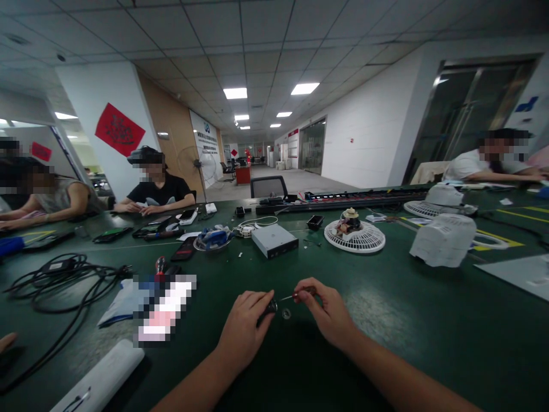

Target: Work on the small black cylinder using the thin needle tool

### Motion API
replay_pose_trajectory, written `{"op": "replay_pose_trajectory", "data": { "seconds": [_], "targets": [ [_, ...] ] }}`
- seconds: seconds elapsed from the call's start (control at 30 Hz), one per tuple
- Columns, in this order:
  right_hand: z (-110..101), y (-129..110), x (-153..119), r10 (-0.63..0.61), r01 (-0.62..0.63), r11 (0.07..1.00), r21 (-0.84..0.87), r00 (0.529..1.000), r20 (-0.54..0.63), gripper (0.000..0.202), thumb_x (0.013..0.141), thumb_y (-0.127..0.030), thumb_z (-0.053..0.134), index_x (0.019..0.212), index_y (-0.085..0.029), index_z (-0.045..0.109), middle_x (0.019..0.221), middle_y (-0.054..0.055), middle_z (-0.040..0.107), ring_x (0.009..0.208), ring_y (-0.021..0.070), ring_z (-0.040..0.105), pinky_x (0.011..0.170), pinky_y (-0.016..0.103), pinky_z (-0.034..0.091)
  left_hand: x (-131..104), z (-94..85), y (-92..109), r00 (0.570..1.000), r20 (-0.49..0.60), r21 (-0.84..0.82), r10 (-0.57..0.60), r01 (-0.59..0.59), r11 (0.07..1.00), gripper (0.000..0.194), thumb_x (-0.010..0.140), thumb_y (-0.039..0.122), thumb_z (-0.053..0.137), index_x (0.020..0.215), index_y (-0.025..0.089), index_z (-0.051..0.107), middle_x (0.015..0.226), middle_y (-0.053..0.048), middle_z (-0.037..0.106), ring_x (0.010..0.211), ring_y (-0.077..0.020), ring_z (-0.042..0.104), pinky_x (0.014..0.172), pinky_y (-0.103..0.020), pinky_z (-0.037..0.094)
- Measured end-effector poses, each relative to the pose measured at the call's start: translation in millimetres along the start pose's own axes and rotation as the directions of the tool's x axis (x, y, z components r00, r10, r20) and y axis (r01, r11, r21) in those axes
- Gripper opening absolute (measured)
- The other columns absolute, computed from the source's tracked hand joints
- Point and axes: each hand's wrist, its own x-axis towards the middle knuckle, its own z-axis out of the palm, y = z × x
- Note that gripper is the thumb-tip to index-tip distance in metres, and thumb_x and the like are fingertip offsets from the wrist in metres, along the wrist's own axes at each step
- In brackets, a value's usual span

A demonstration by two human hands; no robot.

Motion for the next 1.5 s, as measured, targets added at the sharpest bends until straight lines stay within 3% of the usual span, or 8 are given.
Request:
{"op": "replay_pose_trajectory", "data": {
  "seconds": [0.17,0.23,0.37,0.53,0.8,1.1,1.3,1.5],
  "targets": [
    [-10.6,-5.4,-0.6,-0.268,0.245,0.958,-0.149,0.950,-0.162,0.018,0.101,-0.026,0.043,0.088,-0.021,0.055,0.093,0.005,0.059,0.088,0.0198,0.059,0.077,0.032,0.045,-2.7,5.6,-4.9,0.997,0.026,-0.025,-0.074,0.074,0.997,0.045,0.092,0.017,0.058,0.136,0.025,0.056,0.127,-0.007,0.065,0.114,-0.0250,0.061,0.100,-0.045,0.049],
    [-14.8,-9.4,1.5,-0.318,0.288,0.935,-0.209,0.939,-0.130,0.015,0.100,-0.021,0.041,0.091,-0.021,0.053,0.099,0.007,0.058,0.094,0.0212,0.057,0.081,0.034,0.045,-4.1,5.6,-6.2,0.994,0.036,-0.052,-0.106,0.108,0.993,0.044,0.093,0.019,0.055,0.137,0.026,0.055,0.130,-0.005,0.064,0.114,-0.0237,0.062,0.101,-0.042,0.049],
    [-17.8,-14.0,4.8,-0.141,0.184,0.893,-0.411,0.981,0.134,0.017,0.098,-0.015,0.044,0.099,-0.021,0.059,0.093,0.005,0.061,0.089,0.0213,0.056,0.081,0.036,0.044,-4.8,1.0,-2.7,0.990,0.056,-0.096,-0.132,0.137,0.986,0.043,0.093,0.018,0.053,0.136,0.026,0.056,0.132,-0.004,0.064,0.120,-0.0217,0.061,0.105,-0.039,0.047],
    [-7.5,-5.9,5.2,0.143,0.106,0.813,-0.573,0.917,0.372,0.016,0.083,-0.030,0.072,0.098,-0.023,0.070,0.094,0.004,0.067,0.092,0.0249,0.057,0.078,0.037,0.044,-4.8,-0.2,3.2,0.988,0.082,-0.115,-0.131,0.140,0.983,0.043,0.095,0.020,0.052,0.137,0.026,0.055,0.135,-0.004,0.062,0.124,-0.0218,0.058,0.109,-0.040,0.045],
    [0.9,-14.6,3.4,-0.031,0.158,0.867,-0.473,0.964,0.265,0.022,0.090,-0.007,0.052,0.099,-0.018,0.069,0.090,0.007,0.069,0.088,0.0231,0.059,0.079,0.037,0.047,-8.9,2.6,5.3,0.996,0.082,-0.169,-0.042,0.056,0.984,0.045,0.089,0.010,0.058,0.132,0.025,0.058,0.126,-0.007,0.066,0.114,-0.0237,0.063,0.101,-0.042,0.052],
    [5.1,-17.6,-3.0,0.024,0.043,0.944,-0.326,0.980,0.199,0.015,0.084,-0.012,0.071,0.096,-0.021,0.072,0.089,0.004,0.068,0.083,0.0200,0.061,0.074,0.033,0.050,-10.9,2.4,8.1,1.000,0.028,-0.172,0.009,-0.004,0.985,0.053,0.083,0.007,0.065,0.132,0.026,0.057,0.124,-0.005,0.067,0.111,-0.0228,0.065,0.100,-0.041,0.053],
    [5.0,-11.2,-2.7,-0.169,0.229,0.921,-0.315,0.964,0.206,0.012,0.085,-0.018,0.073,0.093,-0.026,0.078,0.089,0.003,0.069,0.085,0.0192,0.060,0.074,0.032,0.049,-11.6,0.8,9.1,0.997,-0.007,-0.212,0.079,-0.079,0.974,0.056,0.081,0.004,0.069,0.131,0.026,0.057,0.121,-0.005,0.067,0.110,-0.0206,0.066,0.098,-0.036,0.055],
    [4.4,-13.7,-4.0,-0.222,0.276,0.918,-0.286,0.953,0.208,0.011,0.089,-0.020,0.068,0.092,-0.025,0.078,0.084,0.003,0.072,0.080,0.0190,0.060,0.072,0.033,0.049,-12.7,1.6,8.2,0.991,-0.011,-0.235,0.131,-0.130,0.963,0.051,0.085,0.008,0.068,0.132,0.026,0.057,0.122,-0.006,0.067,0.110,-0.0217,0.066,0.097,-0.039,0.056]
  ]
}}
